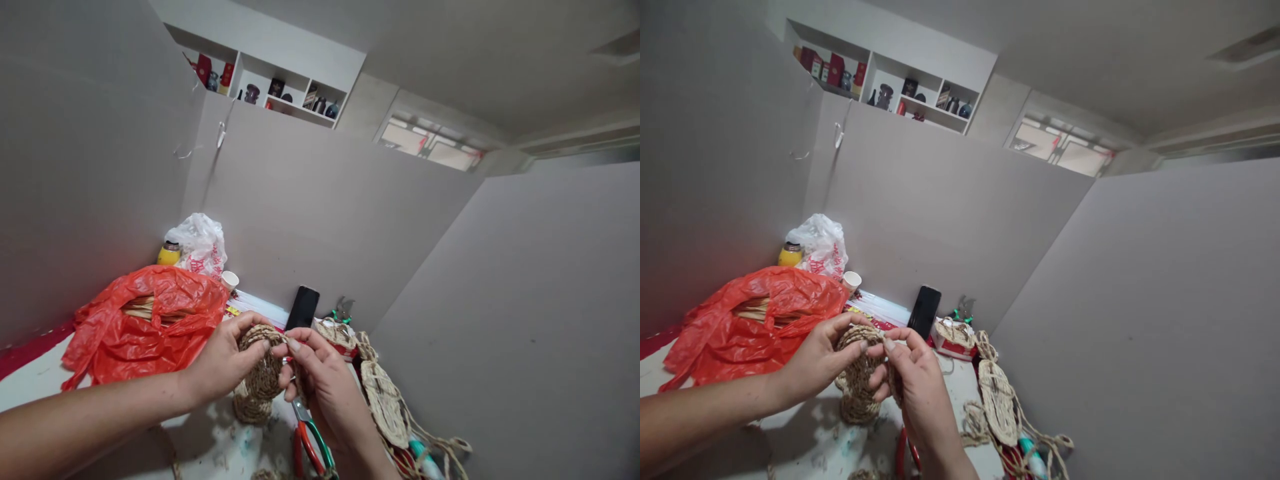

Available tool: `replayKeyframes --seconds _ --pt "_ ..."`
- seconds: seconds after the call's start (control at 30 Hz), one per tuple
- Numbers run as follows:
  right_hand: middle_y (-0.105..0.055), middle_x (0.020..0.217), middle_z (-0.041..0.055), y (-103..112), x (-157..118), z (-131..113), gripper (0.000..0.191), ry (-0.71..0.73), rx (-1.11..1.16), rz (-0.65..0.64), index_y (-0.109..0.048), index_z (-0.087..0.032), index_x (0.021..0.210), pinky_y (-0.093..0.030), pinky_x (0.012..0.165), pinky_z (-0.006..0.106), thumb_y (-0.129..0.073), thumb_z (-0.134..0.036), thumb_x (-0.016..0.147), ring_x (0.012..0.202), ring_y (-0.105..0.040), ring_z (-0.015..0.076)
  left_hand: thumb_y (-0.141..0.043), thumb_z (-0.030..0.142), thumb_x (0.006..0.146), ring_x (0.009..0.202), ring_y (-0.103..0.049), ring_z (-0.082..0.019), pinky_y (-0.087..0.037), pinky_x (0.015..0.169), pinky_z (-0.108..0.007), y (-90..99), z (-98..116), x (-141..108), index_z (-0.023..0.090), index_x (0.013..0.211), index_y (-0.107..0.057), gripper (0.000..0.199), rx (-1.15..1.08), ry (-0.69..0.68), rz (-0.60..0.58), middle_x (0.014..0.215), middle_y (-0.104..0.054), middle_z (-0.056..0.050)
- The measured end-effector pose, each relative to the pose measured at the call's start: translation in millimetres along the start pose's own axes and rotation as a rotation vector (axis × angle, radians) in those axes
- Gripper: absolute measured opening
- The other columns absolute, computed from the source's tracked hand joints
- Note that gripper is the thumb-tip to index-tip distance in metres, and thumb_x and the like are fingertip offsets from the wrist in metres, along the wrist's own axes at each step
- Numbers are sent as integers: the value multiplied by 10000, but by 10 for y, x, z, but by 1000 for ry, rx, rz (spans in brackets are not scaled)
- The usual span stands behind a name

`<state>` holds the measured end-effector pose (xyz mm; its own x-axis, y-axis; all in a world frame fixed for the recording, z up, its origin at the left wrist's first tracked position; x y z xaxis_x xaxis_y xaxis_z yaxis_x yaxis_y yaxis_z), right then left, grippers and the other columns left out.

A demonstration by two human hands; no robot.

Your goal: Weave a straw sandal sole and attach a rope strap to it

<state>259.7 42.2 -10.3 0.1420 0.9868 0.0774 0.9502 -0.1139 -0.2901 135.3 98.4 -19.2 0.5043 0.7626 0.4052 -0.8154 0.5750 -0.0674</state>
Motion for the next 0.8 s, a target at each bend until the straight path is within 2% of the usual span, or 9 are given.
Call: replayKeyframes --seconds 0.17,0.33,0.5,0.67,0.8 --pt "-717 754 28 13 5 0 303 7 -9 -1 -574 -158 853 -473 365 161 -762 -356 721 435 -583 81 -602 248 803 653 -604 -124 -465 623 -223 -21 20 -19 183 927 -575 142 -26 13 -11 718 -650 25" --pt "-707 693 27 30 -22 -75 308 -2 -58 5 -593 -144 798 -448 355 152 -782 -359 685 395 -553 69 -631 252 784 694 -595 -131 -467 652 -228 11 11 -4 162 932 -598 176 0 10 10 777 -657 2" --pt "-697 672 16 39 -13 -53 294 -1 -80 27 -586 -151 775 -436 351 154 -763 -370 692 385 -547 70 -622 284 800 629 -605 -133 -468 597 -229 -53 32 -20 175 917 -592 162 -53 52 -55 705 -664 12" --pt "-691 674 11 73 14 -2 283 24 -119 38 -565 -157 822 -432 367 158 -715 -385 745 385 -522 61 -658 295 782 660 -615 -137 -476 636 -238 -109 107 -32 163 905 -593 192 -76 77 -75 694 -673 5" --pt "-660 613 -7 100 18 -8 265 52 -168 50 -557 -154 827 -429 380 157 -689 -377 775 392 -519 64 -702 314 752 735 -621 -150 -481 681 -248 -112 138 -23 155 913 -601 248 -37 88 -86 764 -687 -18"
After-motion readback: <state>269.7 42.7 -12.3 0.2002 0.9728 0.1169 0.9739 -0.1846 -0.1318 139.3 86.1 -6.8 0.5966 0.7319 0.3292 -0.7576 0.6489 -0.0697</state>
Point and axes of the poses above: each hand's wrist, its own x-axis towards the middle knuckle, its own y-axis out of the back of the hand, z = x × y, the point moved 5 cm from there along x, towards the middle knuckle
